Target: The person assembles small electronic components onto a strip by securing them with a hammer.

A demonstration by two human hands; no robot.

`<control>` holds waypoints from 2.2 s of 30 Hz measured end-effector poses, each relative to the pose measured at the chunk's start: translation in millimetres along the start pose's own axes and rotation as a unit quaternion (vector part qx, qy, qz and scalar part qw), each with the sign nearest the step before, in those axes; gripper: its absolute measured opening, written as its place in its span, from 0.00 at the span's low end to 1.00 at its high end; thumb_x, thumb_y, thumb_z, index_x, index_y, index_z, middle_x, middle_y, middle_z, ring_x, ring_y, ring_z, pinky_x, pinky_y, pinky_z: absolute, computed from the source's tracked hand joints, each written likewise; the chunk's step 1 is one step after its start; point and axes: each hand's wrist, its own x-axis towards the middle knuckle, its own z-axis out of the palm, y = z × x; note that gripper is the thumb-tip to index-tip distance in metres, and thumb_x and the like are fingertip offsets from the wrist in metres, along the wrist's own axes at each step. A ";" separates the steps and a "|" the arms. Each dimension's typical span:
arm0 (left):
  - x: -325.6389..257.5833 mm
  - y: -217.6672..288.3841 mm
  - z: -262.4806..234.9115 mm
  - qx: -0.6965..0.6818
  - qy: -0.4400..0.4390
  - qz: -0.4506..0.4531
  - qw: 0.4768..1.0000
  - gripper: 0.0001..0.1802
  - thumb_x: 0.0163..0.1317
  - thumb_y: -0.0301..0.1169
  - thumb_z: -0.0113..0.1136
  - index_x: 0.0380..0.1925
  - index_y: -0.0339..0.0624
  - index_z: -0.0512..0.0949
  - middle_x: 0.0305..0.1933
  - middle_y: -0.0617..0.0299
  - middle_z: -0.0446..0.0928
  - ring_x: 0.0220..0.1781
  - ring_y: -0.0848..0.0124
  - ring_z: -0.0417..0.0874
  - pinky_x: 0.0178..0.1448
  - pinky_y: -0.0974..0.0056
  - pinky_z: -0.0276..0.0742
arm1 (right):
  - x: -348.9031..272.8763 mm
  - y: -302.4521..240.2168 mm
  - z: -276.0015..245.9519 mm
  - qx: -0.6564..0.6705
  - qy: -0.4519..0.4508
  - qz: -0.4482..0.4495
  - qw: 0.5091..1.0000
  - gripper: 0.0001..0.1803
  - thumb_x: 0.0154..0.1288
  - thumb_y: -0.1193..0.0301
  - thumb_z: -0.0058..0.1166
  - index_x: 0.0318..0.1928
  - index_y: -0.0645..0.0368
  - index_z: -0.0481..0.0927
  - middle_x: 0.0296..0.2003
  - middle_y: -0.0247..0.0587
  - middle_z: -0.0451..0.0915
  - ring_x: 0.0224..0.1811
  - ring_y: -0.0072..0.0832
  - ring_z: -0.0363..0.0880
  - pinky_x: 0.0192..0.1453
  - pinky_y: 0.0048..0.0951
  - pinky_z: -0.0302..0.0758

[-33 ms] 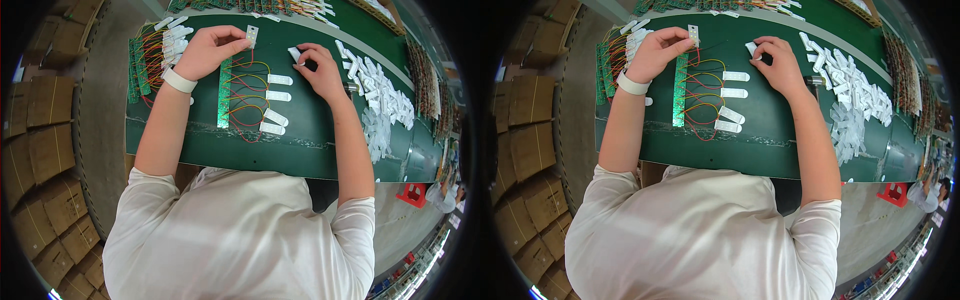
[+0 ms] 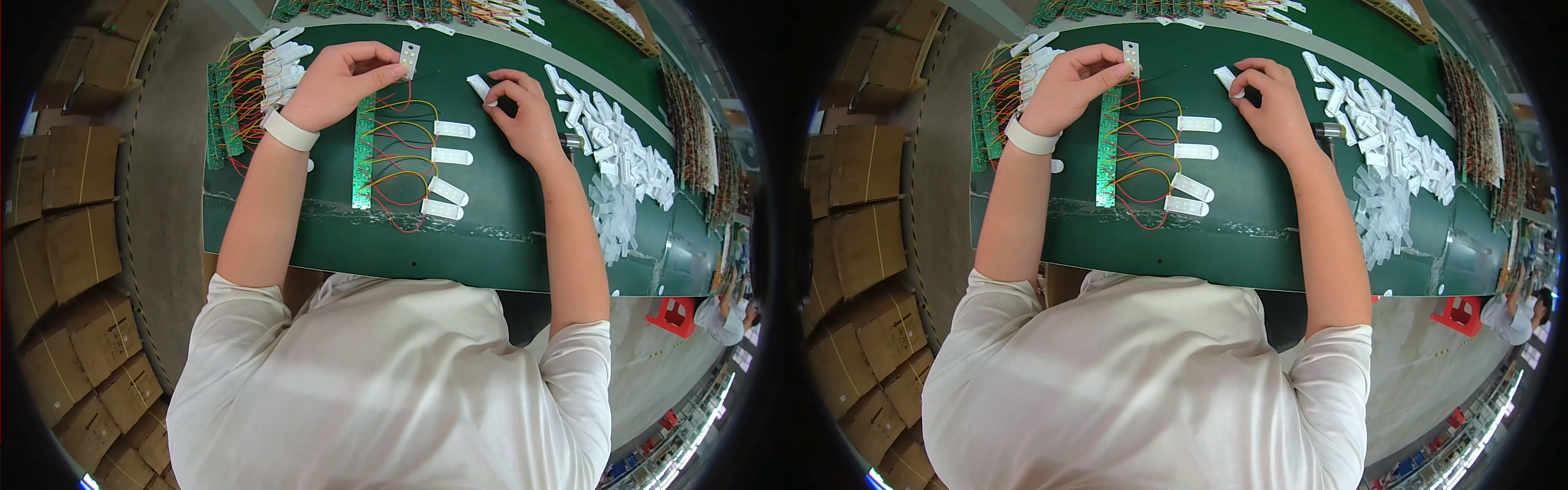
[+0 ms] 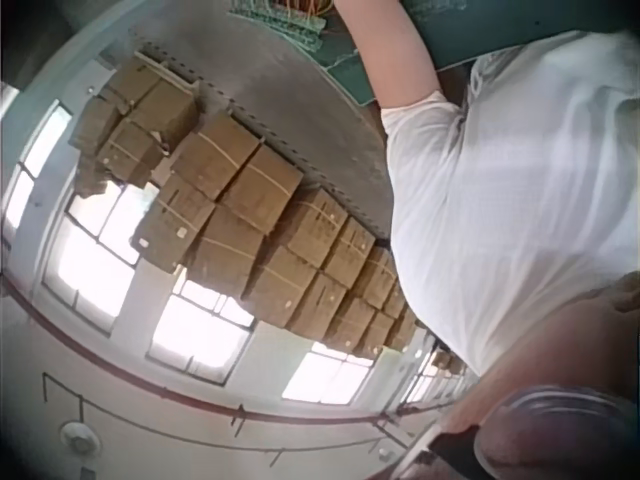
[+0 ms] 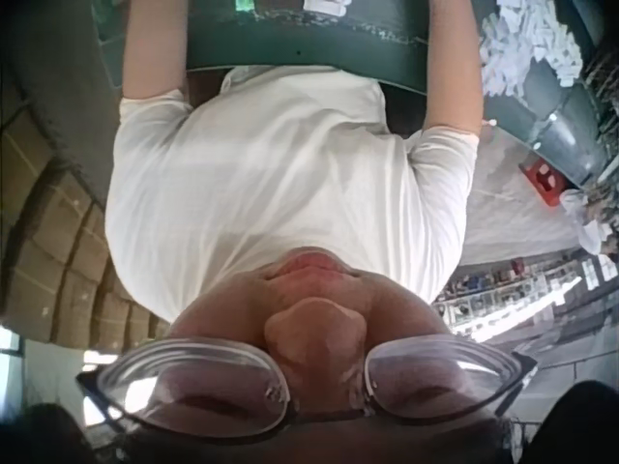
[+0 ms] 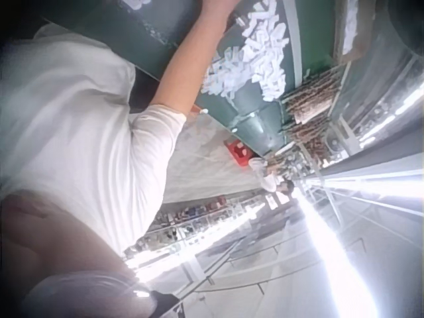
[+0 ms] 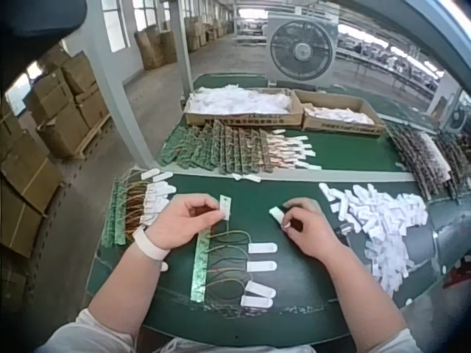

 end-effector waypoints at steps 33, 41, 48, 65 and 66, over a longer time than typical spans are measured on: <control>107.6 -14.9 56.6 0.273 -0.245 -0.068 0.928 0.17 0.59 0.33 0.78 0.39 0.41 0.78 0.32 0.63 0.86 0.32 0.76 0.83 0.39 0.68 0.76 | -13.5 4.3 19.8 0.048 0.052 0.043 0.997 0.31 0.61 0.68 0.71 0.65 0.40 0.81 0.46 0.30 0.87 0.52 0.34 0.80 0.59 0.37 0.79; 115.6 0.5 66.7 0.377 -0.269 -0.084 0.882 0.16 0.59 0.35 0.78 0.37 0.41 0.80 0.30 0.65 0.84 0.31 0.78 0.79 0.37 0.69 0.74 | -13.0 8.4 22.1 0.026 0.066 0.016 0.997 0.26 0.60 0.67 0.72 0.60 0.44 0.85 0.43 0.31 0.86 0.50 0.36 0.81 0.58 0.38 0.79; 122.7 2.9 77.1 0.440 -0.264 -0.122 0.849 0.16 0.56 0.39 0.80 0.35 0.42 0.85 0.33 0.61 0.86 0.35 0.70 0.84 0.43 0.63 0.79 | -13.4 9.4 21.7 0.019 0.069 0.015 0.997 0.23 0.59 0.67 0.72 0.57 0.45 0.86 0.41 0.32 0.85 0.49 0.36 0.81 0.56 0.38 0.79; 116.4 -3.4 74.3 0.430 -0.239 -0.136 0.860 0.22 0.54 0.42 0.80 0.44 0.42 0.87 0.39 0.60 0.87 0.41 0.68 0.86 0.50 0.63 0.80 | -15.1 4.6 22.8 -0.058 0.089 -0.050 0.993 0.09 0.61 0.67 0.70 0.43 0.44 0.89 0.41 0.28 0.83 0.47 0.35 0.80 0.52 0.38 0.79; 113.8 -2.7 74.0 0.423 -0.239 -0.140 0.863 0.22 0.54 0.43 0.80 0.44 0.42 0.87 0.39 0.60 0.87 0.41 0.68 0.86 0.50 0.63 0.80 | -15.7 3.6 23.4 -0.068 0.088 -0.056 0.992 0.08 0.62 0.66 0.69 0.42 0.44 0.89 0.41 0.28 0.82 0.46 0.34 0.80 0.52 0.39 0.79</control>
